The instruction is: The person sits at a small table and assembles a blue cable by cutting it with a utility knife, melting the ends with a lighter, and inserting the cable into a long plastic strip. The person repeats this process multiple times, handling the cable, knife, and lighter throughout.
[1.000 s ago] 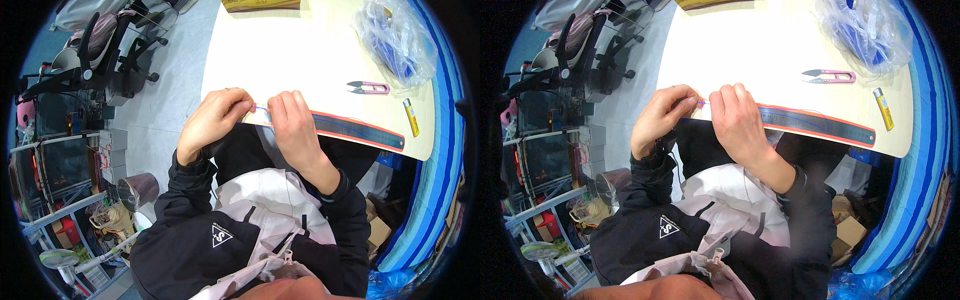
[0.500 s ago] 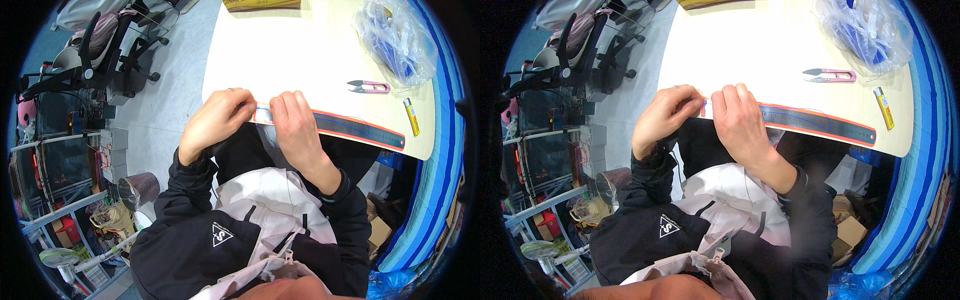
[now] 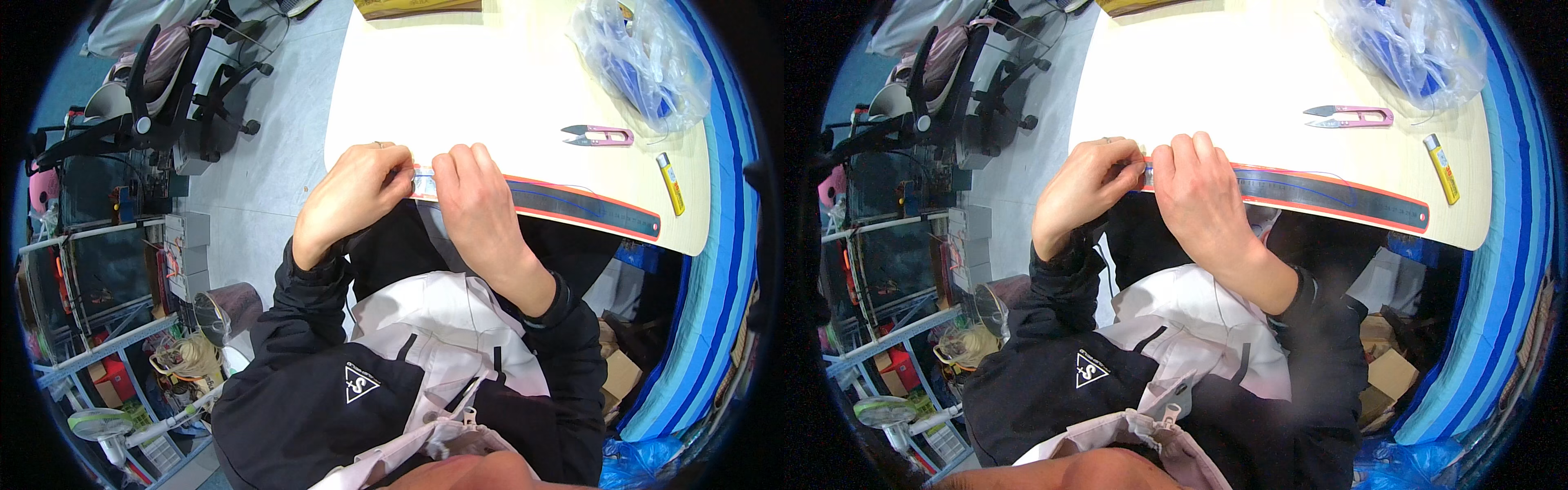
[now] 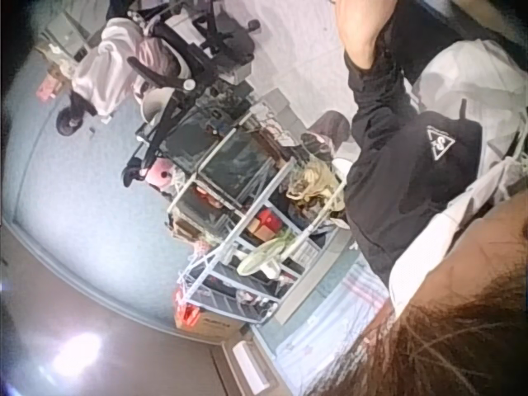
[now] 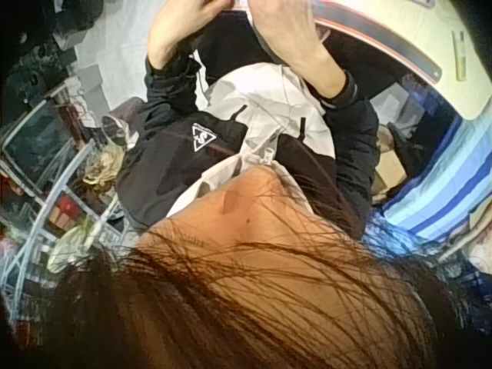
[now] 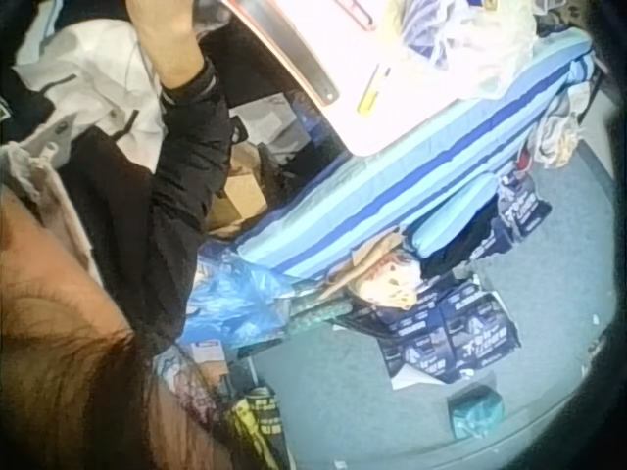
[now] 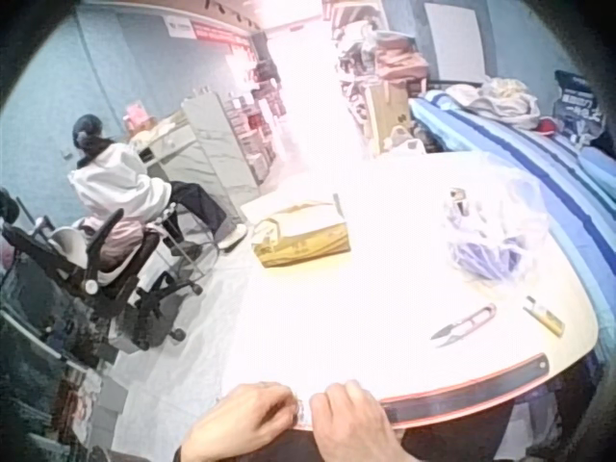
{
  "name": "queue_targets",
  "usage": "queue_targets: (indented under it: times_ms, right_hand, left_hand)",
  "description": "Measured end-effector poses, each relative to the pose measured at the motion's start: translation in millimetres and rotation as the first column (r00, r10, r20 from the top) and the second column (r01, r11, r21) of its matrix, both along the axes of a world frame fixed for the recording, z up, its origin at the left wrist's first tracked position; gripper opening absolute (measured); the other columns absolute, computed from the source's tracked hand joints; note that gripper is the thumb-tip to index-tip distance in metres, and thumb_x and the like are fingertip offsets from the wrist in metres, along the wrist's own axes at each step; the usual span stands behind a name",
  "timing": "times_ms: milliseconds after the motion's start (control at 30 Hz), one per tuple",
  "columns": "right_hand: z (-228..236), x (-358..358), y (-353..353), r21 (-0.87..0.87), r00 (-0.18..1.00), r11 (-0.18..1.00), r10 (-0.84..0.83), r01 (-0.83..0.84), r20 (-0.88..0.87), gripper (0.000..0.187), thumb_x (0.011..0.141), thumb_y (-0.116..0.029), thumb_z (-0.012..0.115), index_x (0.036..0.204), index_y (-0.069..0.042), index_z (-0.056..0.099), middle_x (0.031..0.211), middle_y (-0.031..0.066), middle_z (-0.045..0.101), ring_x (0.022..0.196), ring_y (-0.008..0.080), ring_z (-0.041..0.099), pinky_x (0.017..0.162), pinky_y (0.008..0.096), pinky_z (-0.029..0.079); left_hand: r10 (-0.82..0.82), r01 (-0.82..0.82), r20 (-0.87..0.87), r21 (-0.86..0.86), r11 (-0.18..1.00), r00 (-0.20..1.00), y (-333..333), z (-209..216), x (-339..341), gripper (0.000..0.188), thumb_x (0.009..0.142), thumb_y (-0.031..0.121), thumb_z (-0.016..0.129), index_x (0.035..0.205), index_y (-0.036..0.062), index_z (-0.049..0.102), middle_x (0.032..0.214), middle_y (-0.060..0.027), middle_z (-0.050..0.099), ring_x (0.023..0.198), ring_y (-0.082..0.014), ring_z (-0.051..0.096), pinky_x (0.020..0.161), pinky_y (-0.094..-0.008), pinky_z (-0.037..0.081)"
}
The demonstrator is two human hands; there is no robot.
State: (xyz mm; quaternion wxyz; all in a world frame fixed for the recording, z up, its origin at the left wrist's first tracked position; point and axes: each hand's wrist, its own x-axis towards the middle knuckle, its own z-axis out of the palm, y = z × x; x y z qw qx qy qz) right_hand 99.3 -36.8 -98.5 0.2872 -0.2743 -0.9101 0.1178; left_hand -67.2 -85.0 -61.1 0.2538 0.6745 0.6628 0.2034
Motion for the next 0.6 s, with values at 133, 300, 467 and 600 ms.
queue_targets:
  times_ms: [133,300,467,600]
  right_hand:
    - [2,1,-1,-0.051,1.0,0.999,0.007,-0.008,-0.023,0.016,0.072,0.003,0.058,0.087,0.0,0.051,0.081,0.0124,0.046,0.078,0.0257,0.049,0.068,0.0349,0.045]
    - [4,2,0,-0.034,1.0,0.999,-0.002,0.002,-0.007,0.017,0.071,0.0,0.059,0.087,-0.001,0.051,0.081,0.0114,0.046,0.078,0.0247,0.05,0.066,0.0339,0.045]
    - [1,4,-2,0.03,0.999,0.999,-0.038,0.037,0.039,0.011,0.074,-0.007,0.057,0.082,-0.005,0.051,0.081,0.0091,0.046,0.079,0.0226,0.05,0.067,0.0332,0.043]
    - [-5,24,-7,0.08,0.996,0.997,0.012,-0.006,-0.085,0.023,0.076,-0.01,0.058,0.097,0.0,0.056,0.096,0.0126,0.054,0.09,0.0251,0.055,0.079,0.0351,0.045]
  left_hand:
    - [0.008,-0.008,-0.004,-0.002,1.0,1.0,0,2,2,0.01,0.081,0.007,0.057,0.08,-0.003,0.058,0.068,-0.0145,0.057,0.058,-0.0255,0.053,0.056,-0.0344,0.042]
    - [-0.01,0.011,-0.061,0.019,1.0,0.998,1,0,4,0.009,0.08,0.006,0.057,0.081,-0.0032,0.059,0.07,-0.0158,0.058,0.064,-0.0288,0.056,0.06,-0.0363,0.044]
    - [-0.024,0.024,-0.01,0.048,0.999,1.0,1,-1,4,0.009,0.079,0.004,0.057,0.082,-0.0043,0.059,0.073,-0.0177,0.058,0.068,-0.0314,0.058,0.063,-0.0377,0.045]
    - [0.014,-0.015,-0.032,-0.011,1.0,0.999,1,1,4,0.008,0.077,0.004,0.056,0.078,-0.0039,0.058,0.076,-0.02,0.06,0.074,-0.0379,0.059,0.068,-0.0433,0.046]
